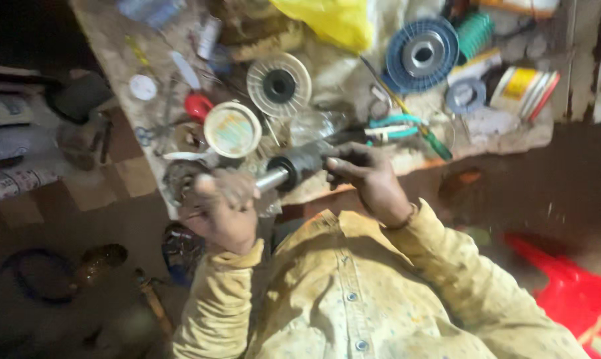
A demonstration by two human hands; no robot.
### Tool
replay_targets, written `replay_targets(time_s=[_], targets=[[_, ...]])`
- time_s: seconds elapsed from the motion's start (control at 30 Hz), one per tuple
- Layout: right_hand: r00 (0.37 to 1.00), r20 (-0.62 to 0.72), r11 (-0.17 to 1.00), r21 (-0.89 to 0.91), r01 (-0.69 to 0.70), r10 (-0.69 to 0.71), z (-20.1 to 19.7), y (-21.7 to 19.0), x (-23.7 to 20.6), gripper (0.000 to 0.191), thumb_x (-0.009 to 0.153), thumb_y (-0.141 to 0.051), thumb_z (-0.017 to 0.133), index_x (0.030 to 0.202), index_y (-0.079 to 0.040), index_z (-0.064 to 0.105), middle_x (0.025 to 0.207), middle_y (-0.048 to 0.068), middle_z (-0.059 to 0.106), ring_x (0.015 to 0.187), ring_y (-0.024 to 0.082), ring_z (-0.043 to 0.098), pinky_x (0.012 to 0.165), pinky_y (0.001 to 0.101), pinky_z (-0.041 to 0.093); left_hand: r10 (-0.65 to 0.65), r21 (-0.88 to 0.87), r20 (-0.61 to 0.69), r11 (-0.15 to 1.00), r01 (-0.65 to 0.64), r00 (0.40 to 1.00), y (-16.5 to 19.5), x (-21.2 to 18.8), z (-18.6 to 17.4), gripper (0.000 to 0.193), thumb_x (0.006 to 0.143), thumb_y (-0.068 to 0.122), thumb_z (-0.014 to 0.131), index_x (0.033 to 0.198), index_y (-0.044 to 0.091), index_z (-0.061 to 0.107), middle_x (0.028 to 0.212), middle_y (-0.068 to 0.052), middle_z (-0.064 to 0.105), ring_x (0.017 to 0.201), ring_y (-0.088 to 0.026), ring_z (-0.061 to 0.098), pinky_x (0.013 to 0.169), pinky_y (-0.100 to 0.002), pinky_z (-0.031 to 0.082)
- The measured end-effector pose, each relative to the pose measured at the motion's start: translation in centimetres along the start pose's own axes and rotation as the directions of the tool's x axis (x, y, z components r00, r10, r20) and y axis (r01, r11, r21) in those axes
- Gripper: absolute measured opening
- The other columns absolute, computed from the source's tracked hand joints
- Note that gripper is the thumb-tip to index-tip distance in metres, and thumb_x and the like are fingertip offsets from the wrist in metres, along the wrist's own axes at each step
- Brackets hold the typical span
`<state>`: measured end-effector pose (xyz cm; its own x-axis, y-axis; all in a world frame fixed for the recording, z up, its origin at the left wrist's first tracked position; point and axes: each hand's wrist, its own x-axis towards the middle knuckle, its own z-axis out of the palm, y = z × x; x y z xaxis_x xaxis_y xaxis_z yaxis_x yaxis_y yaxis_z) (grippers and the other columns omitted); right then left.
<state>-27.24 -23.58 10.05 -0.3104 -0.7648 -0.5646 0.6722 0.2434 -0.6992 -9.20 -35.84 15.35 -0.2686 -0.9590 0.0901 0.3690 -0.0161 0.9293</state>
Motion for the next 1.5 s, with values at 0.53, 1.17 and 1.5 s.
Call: replay_targets(time_s=[0.53, 1.17, 1.5], targets=[[0.741, 0.257, 0.486, -0.616, 0.62, -0.621, 1.5, 2.4, 0.1, 0.024, 0.086, -0.009, 0.085, 0.107, -0.012, 0.074, 0.115, 0.01, 0.06, 0.11, 0.029, 0.057, 0.092, 0.0421, 0.048, 0.031, 0.19, 0.037, 0.981, -0.038, 0.999, 0.4, -1.9, 2.2, 0.052, 0.116, 0.044, 0.048, 0.079, 0.008, 0.039, 0.056, -0.004, 0.037, 0.041, -0.013, 0.036, 0.047, -0.032, 0.041], [0.664, 0.279, 0.28, -0.745, 0.606, -0.694, 1.3, 2.6, -1.0, 0.029, 0.087, -0.004, 0.083, 0.113, -0.01, 0.071, 0.12, 0.012, 0.06, 0.117, 0.035, 0.054, 0.101, 0.0453, 0.048, 0.035, 0.197, 0.119, 0.979, -0.058, 0.992, 0.3, -3.1, 4.4, 0.049, 0.114, 0.039, 0.055, 0.082, 0.004, 0.045, 0.057, -0.007, 0.044, 0.047, -0.014, 0.042, 0.051, -0.034, 0.046], [0.644, 0.247, 0.264, -0.764, 0.589, -0.724, 0.8, 3.4, -1.6, 0.031, 0.089, -0.002, 0.082, 0.116, -0.01, 0.071, 0.119, 0.011, 0.06, 0.113, 0.033, 0.054, 0.098, 0.0444, 0.047, 0.061, 0.214, 0.093, 0.973, -0.08, 0.994, 0.0, -3.5, 5.9, 0.054, 0.114, 0.039, 0.056, 0.077, 0.002, 0.043, 0.057, -0.007, 0.043, 0.047, -0.014, 0.041, 0.05, -0.033, 0.045]])
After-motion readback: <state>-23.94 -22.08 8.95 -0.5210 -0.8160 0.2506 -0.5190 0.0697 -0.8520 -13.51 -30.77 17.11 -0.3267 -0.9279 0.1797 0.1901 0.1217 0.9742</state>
